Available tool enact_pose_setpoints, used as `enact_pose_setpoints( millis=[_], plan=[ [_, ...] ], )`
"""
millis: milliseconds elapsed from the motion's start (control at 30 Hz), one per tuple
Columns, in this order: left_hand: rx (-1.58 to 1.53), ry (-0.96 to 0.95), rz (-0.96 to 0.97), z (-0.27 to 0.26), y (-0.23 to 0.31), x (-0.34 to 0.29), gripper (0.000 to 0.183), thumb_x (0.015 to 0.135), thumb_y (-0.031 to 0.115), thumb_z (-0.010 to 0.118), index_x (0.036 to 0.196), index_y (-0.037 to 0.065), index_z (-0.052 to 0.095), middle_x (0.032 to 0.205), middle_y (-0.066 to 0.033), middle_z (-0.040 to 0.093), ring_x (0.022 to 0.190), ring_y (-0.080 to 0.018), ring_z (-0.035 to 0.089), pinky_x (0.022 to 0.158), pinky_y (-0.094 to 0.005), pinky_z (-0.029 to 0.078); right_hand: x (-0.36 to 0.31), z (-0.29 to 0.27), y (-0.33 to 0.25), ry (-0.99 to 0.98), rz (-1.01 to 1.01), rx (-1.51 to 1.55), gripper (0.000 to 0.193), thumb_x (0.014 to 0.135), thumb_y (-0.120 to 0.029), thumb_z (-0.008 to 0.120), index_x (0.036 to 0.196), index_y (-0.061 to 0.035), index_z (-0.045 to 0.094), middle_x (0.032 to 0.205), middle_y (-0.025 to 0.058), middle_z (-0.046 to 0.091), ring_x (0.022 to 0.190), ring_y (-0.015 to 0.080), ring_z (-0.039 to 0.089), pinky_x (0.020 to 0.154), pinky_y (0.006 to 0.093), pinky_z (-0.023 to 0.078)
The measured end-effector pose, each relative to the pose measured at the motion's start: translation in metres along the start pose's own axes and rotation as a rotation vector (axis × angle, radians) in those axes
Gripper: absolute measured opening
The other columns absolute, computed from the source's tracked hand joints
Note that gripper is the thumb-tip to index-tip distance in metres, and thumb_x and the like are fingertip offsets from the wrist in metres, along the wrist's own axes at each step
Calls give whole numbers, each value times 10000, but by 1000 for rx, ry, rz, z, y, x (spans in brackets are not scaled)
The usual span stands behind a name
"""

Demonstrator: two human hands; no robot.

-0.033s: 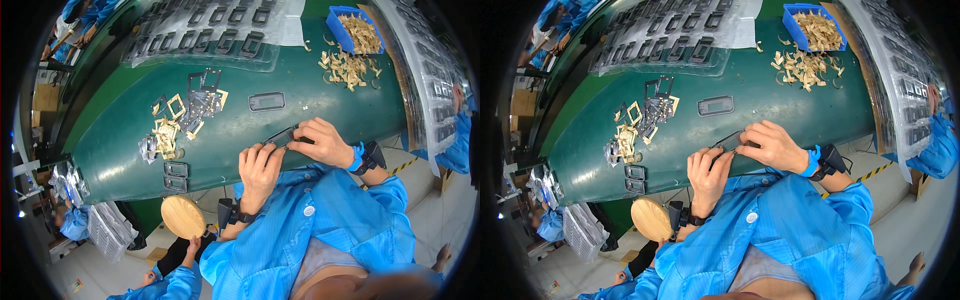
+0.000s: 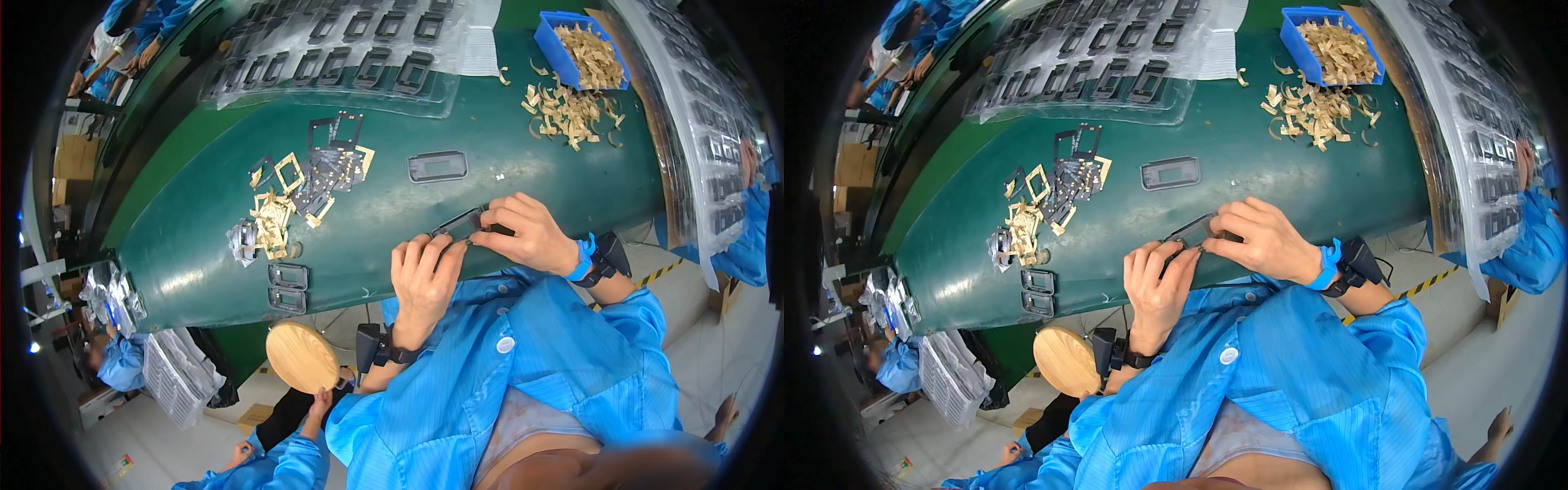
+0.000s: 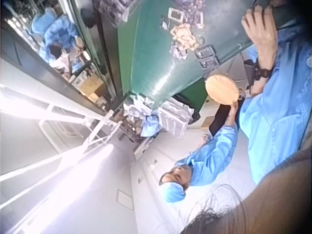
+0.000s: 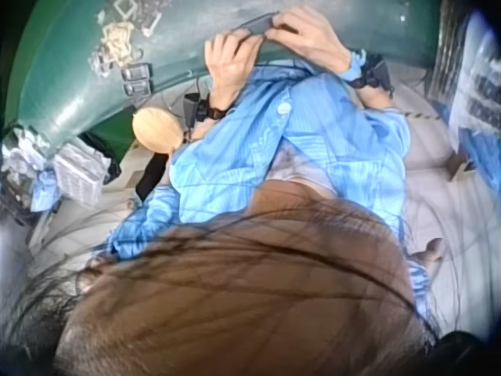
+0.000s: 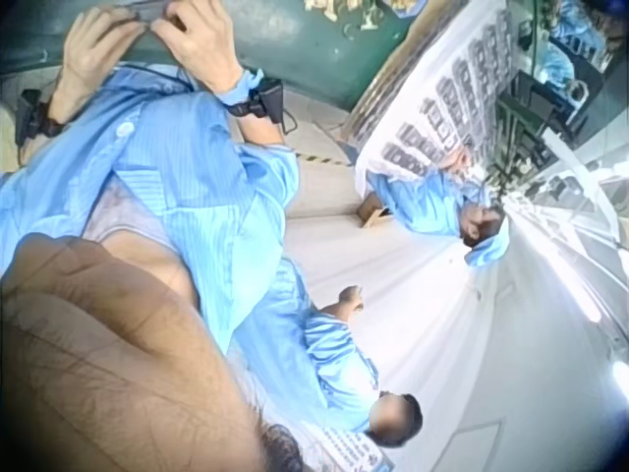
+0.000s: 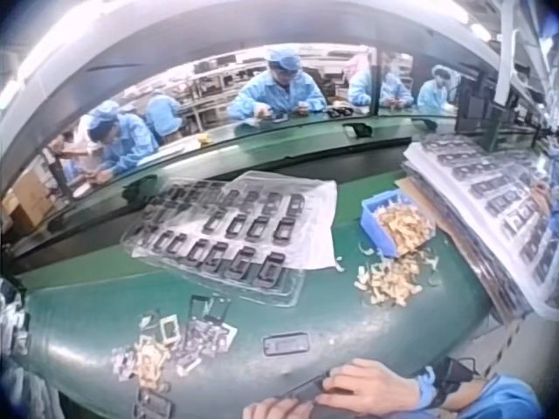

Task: Assembling small electronic components by placing frames onto housing parts at a factory workstation.

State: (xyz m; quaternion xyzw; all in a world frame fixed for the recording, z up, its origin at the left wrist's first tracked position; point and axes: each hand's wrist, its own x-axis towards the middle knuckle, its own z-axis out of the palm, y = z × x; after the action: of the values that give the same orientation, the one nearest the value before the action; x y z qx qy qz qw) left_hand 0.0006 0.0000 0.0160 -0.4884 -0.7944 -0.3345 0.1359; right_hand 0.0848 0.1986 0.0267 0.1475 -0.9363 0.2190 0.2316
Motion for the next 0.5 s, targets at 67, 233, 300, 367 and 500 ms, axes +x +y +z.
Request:
enact_pose_setpoints(
  millis=[67,233,300,367,500],
  plan=[
    [14,9,0,3,-2,1,219,726,63,801,934,92,740,997,-32,659,915,-252,622,739,-379,449,1,-2,1,-9,-23,9,180,731,-139,689,908,-127,720,921,25,613,885,198,608,703,320,467],
    [34,27,74,2,-4,-3,239,697,134,695,932,107,728,1013,-24,654,909,-225,618,735,-369,463,7,-7,-3,-45,-48,-49,240,694,-134,699,932,-106,724,959,52,635,957,253,633,769,378,512],
    [73,44,74,3,-2,-7,239,701,148,694,936,113,720,1026,-28,642,899,-224,610,722,-360,463,9,-7,-5,-19,-96,-66,245,689,-132,702,929,-95,732,944,58,626,940,250,622,779,399,510],
    [67,120,72,8,-3,-11,206,703,138,730,906,108,712,1007,-29,635,889,-220,605,702,-348,459,6,-10,-6,-37,-127,-121,247,685,-115,715,929,-85,734,931,58,616,922,249,611,774,409,505],
    [83,173,79,13,-10,-19,195,699,134,780,873,97,701,989,-32,627,877,-217,599,679,-341,453,-1,-8,0,-29,-180,-167,259,669,-78,740,929,-72,732,916,57,607,910,249,605,765,414,500]
  ],
)
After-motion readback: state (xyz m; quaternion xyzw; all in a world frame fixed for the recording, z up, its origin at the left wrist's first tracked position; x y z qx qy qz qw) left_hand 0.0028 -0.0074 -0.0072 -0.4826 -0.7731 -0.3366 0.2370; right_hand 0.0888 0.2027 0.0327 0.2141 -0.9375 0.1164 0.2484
